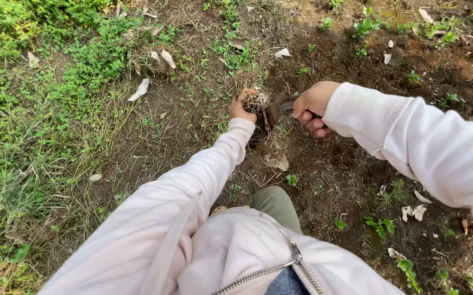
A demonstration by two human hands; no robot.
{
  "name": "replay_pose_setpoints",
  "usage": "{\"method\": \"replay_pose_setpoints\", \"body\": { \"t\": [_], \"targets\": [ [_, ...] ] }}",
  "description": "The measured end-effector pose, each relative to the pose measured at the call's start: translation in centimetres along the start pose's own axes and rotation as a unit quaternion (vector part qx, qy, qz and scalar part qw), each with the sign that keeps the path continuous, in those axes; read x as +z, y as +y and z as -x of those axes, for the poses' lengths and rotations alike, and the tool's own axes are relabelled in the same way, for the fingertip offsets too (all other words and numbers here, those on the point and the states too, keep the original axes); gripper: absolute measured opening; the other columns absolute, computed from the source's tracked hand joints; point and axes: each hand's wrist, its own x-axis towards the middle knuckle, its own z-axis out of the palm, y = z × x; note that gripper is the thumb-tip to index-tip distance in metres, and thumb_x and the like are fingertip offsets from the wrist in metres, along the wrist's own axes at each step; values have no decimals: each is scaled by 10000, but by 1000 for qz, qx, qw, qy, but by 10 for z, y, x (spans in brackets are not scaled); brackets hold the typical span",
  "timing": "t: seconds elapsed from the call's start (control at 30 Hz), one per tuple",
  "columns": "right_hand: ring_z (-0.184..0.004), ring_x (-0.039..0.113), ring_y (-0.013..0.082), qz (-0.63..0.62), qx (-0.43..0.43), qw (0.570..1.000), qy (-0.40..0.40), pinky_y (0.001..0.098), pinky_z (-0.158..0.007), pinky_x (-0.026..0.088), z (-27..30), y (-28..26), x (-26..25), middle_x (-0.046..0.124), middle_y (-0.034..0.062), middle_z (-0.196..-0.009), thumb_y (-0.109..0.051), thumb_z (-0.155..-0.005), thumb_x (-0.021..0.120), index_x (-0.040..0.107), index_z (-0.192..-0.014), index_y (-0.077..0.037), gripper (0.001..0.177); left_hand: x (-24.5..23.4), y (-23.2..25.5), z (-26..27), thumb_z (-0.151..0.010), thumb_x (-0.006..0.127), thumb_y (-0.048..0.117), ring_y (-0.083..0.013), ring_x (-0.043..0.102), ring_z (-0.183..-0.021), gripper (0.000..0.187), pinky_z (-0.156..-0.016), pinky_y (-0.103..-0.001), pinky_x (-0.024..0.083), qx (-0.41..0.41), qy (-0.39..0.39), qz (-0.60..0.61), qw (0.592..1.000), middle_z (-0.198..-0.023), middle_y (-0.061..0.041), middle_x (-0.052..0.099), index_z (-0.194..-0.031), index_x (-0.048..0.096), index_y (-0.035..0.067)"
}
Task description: The person kneels in a garden bed and uses a small hand hoe to loosen soil and remove weeds around small green plants. They pull the weeds by hand and toss them aside, repeating the process across multiple spots.
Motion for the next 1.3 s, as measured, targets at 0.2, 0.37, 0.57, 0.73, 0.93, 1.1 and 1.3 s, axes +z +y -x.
{"method": "replay_pose_setpoints", "body": {
  "t": [0.2,0.37,0.57,0.73,0.93,1.1,1.3],
  "targets": [
    [-438,358,105,72,-22,997,8,311,-424,354,-23,-66,22,425,-15,-573,-65,-935,601,618,-920,-12,57,-38,-20,-57,-693,785,50,-351,313,-1498,909,-1224,-390,288,-72,54,66,994,-1619,-155,340,-1508,473,303],
    [-429,379,107,104,-59,993,-23,314,-406,355,-58,-123,28,428,-11,-560,-45,-922,622,624,-944,12,61,-65,-37,-119,-725,832,99,-408,289,-1490,854,-1252,-428,227,-40,112,24,993,-1584,-166,399,-1491,487,248],
    [-413,390,109,155,-80,983,-61,309,-376,375,-107,-210,24,431,-8,-537,-41,-914,618,620,-1004,50,128,-97,-41,-207,-719,837,131,-399,360,-1467,848,-1237,-419,300,-62,169,39,983,-1585,-186,399,-1485,488,239],
    [-403,376,108,171,-107,974,-99,312,-370,369,-140,-269,23,425,-10,-534,-26,-905,599,670,-991,38,128,-111,-45,-260,-700,841,97,-412,356,-1452,840,-1220,-446,294,-59,245,67,965,-1561,-207,416,-1470,517,190],
    [-405,385,109,223,-127,963,-86,316,-374,383,-169,-339,36,444,-2,-541,-44,-917,607,619,-824,-9,99,-149,-47,-321,-731,866,151,-407,417,-1433,785,-1215,-437,334,-50,309,71,947,-1539,-227,447,-1449,547,125],
    [-404,402,103,225,-134,961,-92,317,-368,384,-212,-399,51,462,5,-532,-42,-904,636,562,-697,-57,220,-184,-43,-383,-740,870,203,-349,454,-1433,786,-1226,-405,370,-79,307,123,940,-1556,-157,470,-1447,530,149],
    [-392,438,148,253,-102,957,-102,339,-364,392,-280,-492,76,459,56,-507,-63,-911,619,500,-655,-52,283,-225,-66,-496,-696,796,-78,-351,267,-1510,941,-1227,-418,240,-147,268,95,947,-1646,-164,282,-1513,453,241]
  ]
}}
